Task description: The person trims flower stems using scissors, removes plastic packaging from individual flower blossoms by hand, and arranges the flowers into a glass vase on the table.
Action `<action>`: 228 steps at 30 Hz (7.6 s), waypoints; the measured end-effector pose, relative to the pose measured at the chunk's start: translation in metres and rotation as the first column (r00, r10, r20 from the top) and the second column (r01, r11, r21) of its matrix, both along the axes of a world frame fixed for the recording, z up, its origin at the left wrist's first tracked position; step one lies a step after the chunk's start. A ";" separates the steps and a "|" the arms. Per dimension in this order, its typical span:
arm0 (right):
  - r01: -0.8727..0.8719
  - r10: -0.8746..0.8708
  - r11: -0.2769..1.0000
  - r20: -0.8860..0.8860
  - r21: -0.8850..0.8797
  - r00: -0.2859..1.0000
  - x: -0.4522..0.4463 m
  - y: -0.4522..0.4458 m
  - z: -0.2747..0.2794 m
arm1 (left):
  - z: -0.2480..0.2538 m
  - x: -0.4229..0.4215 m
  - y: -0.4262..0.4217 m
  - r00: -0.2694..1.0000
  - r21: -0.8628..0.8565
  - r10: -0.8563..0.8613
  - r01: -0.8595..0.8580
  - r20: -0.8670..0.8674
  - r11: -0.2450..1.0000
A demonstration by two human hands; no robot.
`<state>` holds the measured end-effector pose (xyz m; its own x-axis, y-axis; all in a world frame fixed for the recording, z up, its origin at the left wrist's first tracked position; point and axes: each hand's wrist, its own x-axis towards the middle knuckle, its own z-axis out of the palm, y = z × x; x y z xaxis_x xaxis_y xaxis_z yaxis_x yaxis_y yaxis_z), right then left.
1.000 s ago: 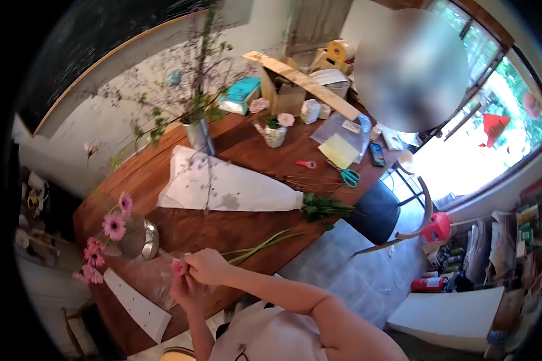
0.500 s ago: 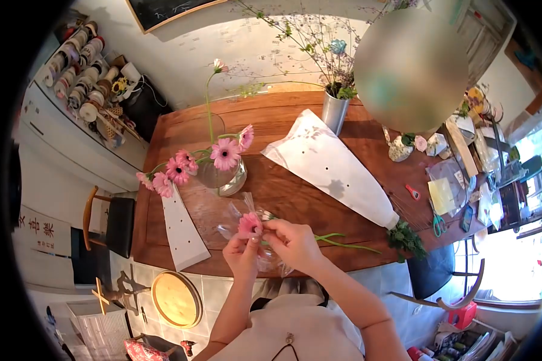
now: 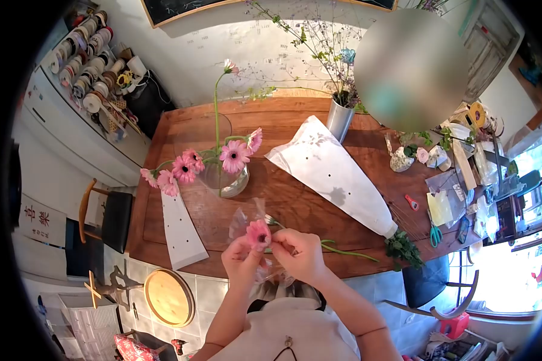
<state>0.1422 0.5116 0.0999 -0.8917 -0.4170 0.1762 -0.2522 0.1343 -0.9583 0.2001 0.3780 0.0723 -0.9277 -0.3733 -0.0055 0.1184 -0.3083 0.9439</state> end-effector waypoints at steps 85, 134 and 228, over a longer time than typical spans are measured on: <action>0.336 -0.769 0.637 -0.600 -0.694 0.218 -0.049 0.064 0.275 | -0.082 0.056 -0.088 0.948 0.379 0.282 -0.319 0.151 0.869; -0.113 0.231 0.751 -0.099 0.651 0.968 0.011 -0.012 -0.156 | -0.137 -0.015 -0.043 0.958 0.088 0.040 -0.068 0.283 0.994; 0.145 0.513 0.680 -0.608 0.718 0.606 -0.015 0.006 0.040 | 0.016 0.040 -0.091 0.879 0.015 0.431 -0.437 -0.202 0.899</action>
<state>0.1274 0.5178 0.1402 -0.4629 -0.8333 0.3022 -0.8830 0.4636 -0.0740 0.2400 0.2869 0.0887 -0.6534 -0.7361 0.1767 0.4169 -0.1551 0.8956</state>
